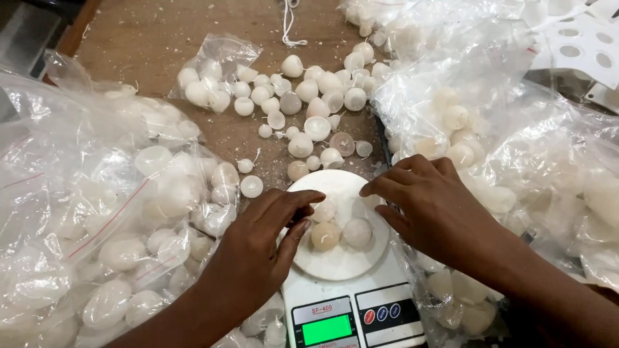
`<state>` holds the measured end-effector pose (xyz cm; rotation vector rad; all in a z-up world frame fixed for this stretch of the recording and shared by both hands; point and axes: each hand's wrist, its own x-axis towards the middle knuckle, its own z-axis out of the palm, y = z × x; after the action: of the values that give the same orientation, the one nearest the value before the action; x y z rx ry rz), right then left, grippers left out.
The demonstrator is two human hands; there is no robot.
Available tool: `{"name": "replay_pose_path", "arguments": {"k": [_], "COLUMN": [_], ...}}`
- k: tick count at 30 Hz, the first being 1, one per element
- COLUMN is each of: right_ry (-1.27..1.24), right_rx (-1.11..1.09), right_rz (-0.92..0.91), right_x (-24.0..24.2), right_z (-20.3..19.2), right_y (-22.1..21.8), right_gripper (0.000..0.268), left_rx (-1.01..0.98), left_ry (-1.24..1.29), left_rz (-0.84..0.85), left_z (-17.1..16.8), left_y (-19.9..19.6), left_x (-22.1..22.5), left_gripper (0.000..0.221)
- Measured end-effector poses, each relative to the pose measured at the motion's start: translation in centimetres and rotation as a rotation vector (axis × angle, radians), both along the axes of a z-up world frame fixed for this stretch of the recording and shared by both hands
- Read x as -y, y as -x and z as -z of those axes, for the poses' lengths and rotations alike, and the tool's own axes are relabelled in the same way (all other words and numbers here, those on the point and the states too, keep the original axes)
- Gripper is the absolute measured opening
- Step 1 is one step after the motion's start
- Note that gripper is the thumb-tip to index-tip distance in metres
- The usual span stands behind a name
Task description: The recorder is weighing small white wax items and placing them into plastic bags using a digital scale.
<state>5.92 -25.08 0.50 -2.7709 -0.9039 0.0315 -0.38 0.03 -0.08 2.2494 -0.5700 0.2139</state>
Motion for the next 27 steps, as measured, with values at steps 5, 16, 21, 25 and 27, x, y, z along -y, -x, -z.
{"name": "replay_pose_path", "arguments": {"k": [5,16,21,25,27], "right_ry": [0.218,0.367,0.344,0.271,0.246], "right_rx": [0.001,0.103,0.078,0.084,0.097], "right_rz": [0.137,0.178,0.183,0.160,0.148], "right_x": [-0.1,0.8,0.1,-0.1,0.0], "right_z": [-0.7,0.8,-0.3,-0.7,-0.8], "right_y": [0.1,-0.3,0.2,0.4,0.5], "right_gripper": [0.037,0.039,0.040,0.038,0.037], "left_rx": [0.149,-0.080,-0.186,-0.258,-0.263], "left_ry": [-0.056,-0.681,-0.601,-0.592,-0.590], "left_rz": [-0.038,-0.185,-0.140,-0.153,-0.162], "left_z": [-0.1,1.1,0.6,0.3,0.0], "left_y": [-0.2,-1.4,-1.2,-1.3,-1.4], "left_x": [-0.2,-3.0,-2.6,-2.3,-2.0], "left_gripper": [0.036,0.046,0.051,0.056,0.058]}}
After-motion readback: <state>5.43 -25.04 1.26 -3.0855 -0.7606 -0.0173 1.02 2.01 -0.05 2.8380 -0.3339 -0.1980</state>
